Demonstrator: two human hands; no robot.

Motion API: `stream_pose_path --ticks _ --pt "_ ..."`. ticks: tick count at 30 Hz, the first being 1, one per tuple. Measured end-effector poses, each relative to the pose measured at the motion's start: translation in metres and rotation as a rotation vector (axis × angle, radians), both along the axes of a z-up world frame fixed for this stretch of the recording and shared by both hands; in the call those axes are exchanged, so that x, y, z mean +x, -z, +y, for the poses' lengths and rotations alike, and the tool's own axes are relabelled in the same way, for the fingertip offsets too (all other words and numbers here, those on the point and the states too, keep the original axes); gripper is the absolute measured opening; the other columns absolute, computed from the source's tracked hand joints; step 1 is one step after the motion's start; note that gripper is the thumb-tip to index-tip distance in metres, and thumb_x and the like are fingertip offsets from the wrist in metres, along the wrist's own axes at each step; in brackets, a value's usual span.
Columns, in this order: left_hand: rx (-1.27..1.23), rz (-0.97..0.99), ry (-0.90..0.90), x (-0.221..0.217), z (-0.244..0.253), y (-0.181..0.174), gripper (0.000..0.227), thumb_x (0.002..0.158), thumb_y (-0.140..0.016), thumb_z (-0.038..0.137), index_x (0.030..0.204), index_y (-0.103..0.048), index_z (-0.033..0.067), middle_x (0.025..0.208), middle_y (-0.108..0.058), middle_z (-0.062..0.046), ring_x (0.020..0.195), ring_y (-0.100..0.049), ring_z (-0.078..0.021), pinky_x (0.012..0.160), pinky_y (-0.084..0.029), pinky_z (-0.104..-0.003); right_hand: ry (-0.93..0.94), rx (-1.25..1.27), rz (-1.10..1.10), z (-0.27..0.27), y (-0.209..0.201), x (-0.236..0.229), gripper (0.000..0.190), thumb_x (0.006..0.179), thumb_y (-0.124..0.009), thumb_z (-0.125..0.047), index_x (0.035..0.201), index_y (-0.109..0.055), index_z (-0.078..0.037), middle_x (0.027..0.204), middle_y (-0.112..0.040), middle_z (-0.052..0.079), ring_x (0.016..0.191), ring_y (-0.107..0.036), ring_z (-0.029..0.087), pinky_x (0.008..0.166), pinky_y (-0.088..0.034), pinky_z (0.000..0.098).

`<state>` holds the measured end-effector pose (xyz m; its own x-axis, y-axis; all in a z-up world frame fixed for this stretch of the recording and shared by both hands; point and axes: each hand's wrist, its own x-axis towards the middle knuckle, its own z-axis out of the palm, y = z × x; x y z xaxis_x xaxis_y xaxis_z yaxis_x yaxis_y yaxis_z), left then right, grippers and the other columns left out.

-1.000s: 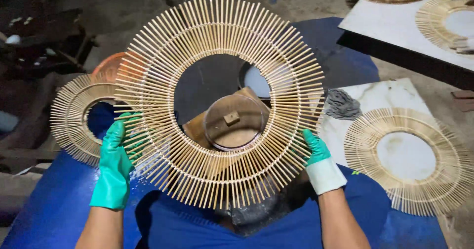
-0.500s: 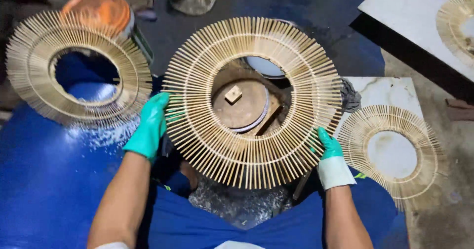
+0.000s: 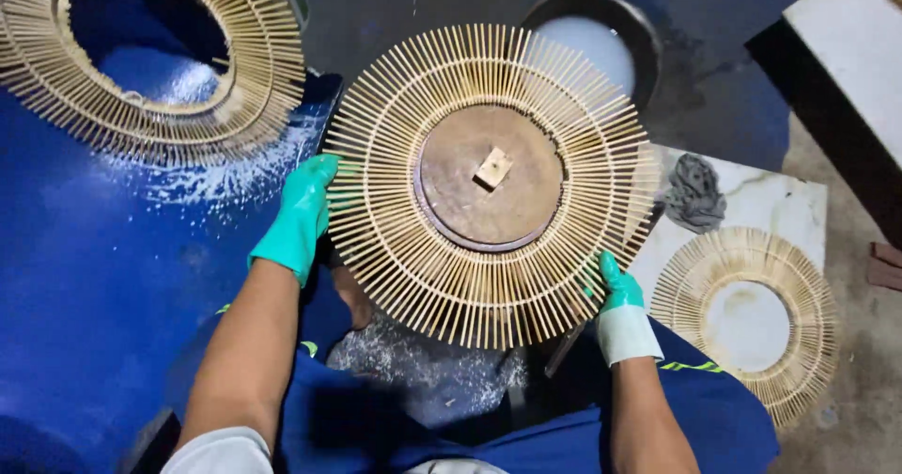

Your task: Apply adhesive and trim excess material from circular rattan decorative frames.

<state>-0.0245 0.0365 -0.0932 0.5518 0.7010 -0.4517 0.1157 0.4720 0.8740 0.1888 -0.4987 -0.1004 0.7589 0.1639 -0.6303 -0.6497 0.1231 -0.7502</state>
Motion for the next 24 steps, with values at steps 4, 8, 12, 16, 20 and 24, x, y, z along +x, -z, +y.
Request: stream_pose_path --ticks 4,8,12,16,20,24 --pt "-0.019 -0.064 -0.016 0.002 0.009 -0.002 0.032 0.097 -0.066 0.018 0.126 -0.066 0.0038 0.114 -0.074 -0.008 0.098 -0.071 -0.019 0.086 -0.059 -0.034 0.01 0.015 -0.007 0.021 -0.015 0.002 0.041 0.091 -0.074 -0.034 0.122 -0.071 -0.007 0.108 -0.076 0.009 0.084 -0.073 0.024 0.071 -0.061 0.0407" --pt "0.028 -0.079 0.048 0.009 0.012 -0.003 0.032 0.1 -0.065 0.018 0.126 -0.066 -0.0003 0.108 -0.072 -0.011 0.089 -0.068 -0.0218 0.079 -0.058 -0.038 0.079 -0.045 -0.013 0.026 -0.008 0.005 0.038 0.092 -0.077 -0.031 0.117 -0.071 -0.003 0.103 -0.076 0.012 0.079 -0.072 0.026 0.07 -0.06 0.0421" --pt "0.531 0.308 0.033 0.014 0.017 0.01 0.042 0.097 -0.07 0.022 0.131 -0.058 0.0016 0.111 -0.072 -0.013 0.096 -0.067 -0.0229 0.084 -0.055 -0.038 0.11 -0.023 0.024 0.039 -0.033 -0.007 0.036 0.091 -0.076 -0.028 0.117 -0.07 -0.004 0.1 -0.076 0.013 0.074 -0.071 0.027 0.066 -0.06 0.0424" --pt "1.707 0.404 -0.019 0.062 -0.059 -0.075 0.057 0.09 -0.078 0.022 0.136 -0.06 -0.0075 0.126 -0.068 -0.027 0.113 -0.066 -0.039 0.098 -0.053 -0.045 0.132 0.024 -0.007 0.052 -0.061 -0.02 0.037 0.089 -0.076 -0.025 0.12 -0.07 -0.005 0.102 -0.076 0.011 0.075 -0.071 0.025 0.066 -0.06 0.0404" --pt "0.857 0.059 0.372 0.146 -0.158 -0.083 0.046 0.094 -0.072 0.025 0.132 -0.064 0.001 0.114 -0.073 -0.015 0.1 -0.07 -0.0271 0.087 -0.056 -0.037 0.143 0.055 -0.057 0.056 -0.08 -0.037 0.04 0.087 -0.077 -0.023 0.124 -0.069 -0.009 0.103 -0.076 0.006 0.078 -0.072 0.022 0.065 -0.061 0.0383" --pt "0.071 -0.031 0.426 0.223 -0.21 -0.106 0.034 0.091 -0.073 0.031 0.116 -0.067 0.0086 0.084 -0.068 -0.004 0.068 -0.061 -0.0149 0.058 -0.052 -0.031 0.153 -0.087 -0.118 0.054 -0.069 -0.035 0.039 0.088 -0.077 -0.026 0.123 -0.069 -0.01 0.099 -0.076 0.002 0.077 -0.071 0.017 0.059 -0.058 0.0352"
